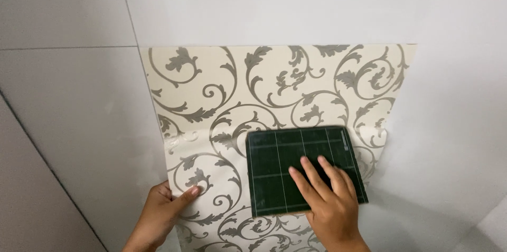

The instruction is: Smoothing a piece of patterned wallpaper onto a white wall using a green tool to remove air bubbles and ensure adhesion.

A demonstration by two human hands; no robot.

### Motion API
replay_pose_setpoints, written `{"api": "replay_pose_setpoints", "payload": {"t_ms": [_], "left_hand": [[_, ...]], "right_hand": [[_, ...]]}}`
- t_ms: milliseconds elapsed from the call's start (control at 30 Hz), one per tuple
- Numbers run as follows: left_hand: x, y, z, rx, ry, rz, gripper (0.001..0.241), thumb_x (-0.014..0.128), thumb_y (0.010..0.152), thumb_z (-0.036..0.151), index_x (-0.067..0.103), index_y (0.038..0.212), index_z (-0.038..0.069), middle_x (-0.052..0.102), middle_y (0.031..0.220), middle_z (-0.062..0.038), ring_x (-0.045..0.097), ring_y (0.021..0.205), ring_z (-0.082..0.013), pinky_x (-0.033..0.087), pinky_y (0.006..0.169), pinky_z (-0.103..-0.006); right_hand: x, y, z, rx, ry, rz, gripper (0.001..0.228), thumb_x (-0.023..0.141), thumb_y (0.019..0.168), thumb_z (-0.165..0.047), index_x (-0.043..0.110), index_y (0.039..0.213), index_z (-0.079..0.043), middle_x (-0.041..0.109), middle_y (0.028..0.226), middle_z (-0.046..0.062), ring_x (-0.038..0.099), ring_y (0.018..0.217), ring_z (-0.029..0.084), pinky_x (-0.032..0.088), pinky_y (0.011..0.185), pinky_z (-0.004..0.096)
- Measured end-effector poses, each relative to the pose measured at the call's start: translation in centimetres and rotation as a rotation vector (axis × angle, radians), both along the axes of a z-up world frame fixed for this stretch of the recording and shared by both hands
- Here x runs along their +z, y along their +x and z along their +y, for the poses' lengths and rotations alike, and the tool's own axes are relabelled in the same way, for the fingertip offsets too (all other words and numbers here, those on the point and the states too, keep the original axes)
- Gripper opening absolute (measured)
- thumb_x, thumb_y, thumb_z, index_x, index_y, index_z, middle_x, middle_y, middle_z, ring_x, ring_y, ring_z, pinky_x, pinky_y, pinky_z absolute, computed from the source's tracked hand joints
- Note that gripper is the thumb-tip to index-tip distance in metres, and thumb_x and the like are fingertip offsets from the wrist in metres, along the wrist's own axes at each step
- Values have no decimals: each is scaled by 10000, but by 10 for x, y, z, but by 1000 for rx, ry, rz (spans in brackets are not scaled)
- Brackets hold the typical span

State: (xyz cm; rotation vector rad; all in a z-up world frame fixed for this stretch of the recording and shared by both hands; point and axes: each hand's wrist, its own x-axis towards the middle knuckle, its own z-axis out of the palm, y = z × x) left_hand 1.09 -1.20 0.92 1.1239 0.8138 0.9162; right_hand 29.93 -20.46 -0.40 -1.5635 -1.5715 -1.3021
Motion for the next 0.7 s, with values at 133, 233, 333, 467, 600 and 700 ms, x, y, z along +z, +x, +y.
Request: {"api": "replay_pose_setpoints", "payload": {"t_ms": [133,233,333,467,600,700], "left_hand": [[-12,3,8,-37,61,-61,322,806,860,17,839,1135,-146,883,1070,-294,806,934,-380,657,842,-494],[-5,2,4,-34,36,-60,340,809,847,10,835,1154,-133,881,1106,-299,811,967,-394,664,867,-511],[0,2,2,-43,24,-59,376,811,831,24,832,1173,-130,879,1140,-297,813,1003,-400,667,889,-515],[1,1,3,-44,46,-43,383,824,822,32,842,1164,-139,885,1124,-288,815,980,-383,670,861,-495],[-2,-1,5,-59,56,-35,389,827,823,63,835,1157,-135,885,1095,-278,820,957,-378,671,840,-485],[-4,1,7,-59,73,-49,339,830,840,38,845,1140,-119,887,1130,-253,816,997,-348,675,856,-472]], "right_hand": [[13,-2,-14,-10,-13,-20,859,627,665,152,731,1409,-265,711,1468,6,655,1353,328,548,1043,520],[53,-24,-16,22,59,-19,767,632,711,158,767,1360,-226,753,1409,47,700,1305,335,568,994,503],[67,-30,9,21,150,-41,721,619,785,199,769,1357,-214,769,1398,66,714,1287,364,587,957,515],[46,-37,33,-49,167,-124,644,527,897,164,756,1380,-196,739,1425,85,682,1285,390,558,990,524],[4,-37,19,-27,71,-64,657,546,880,153,742,1391,-210,726,1436,65,672,1296,383,563,997,514],[6,-35,9,8,55,-59,599,529,925,110,753,1369,-223,732,1427,52,681,1258,378,567,953,526]]}}
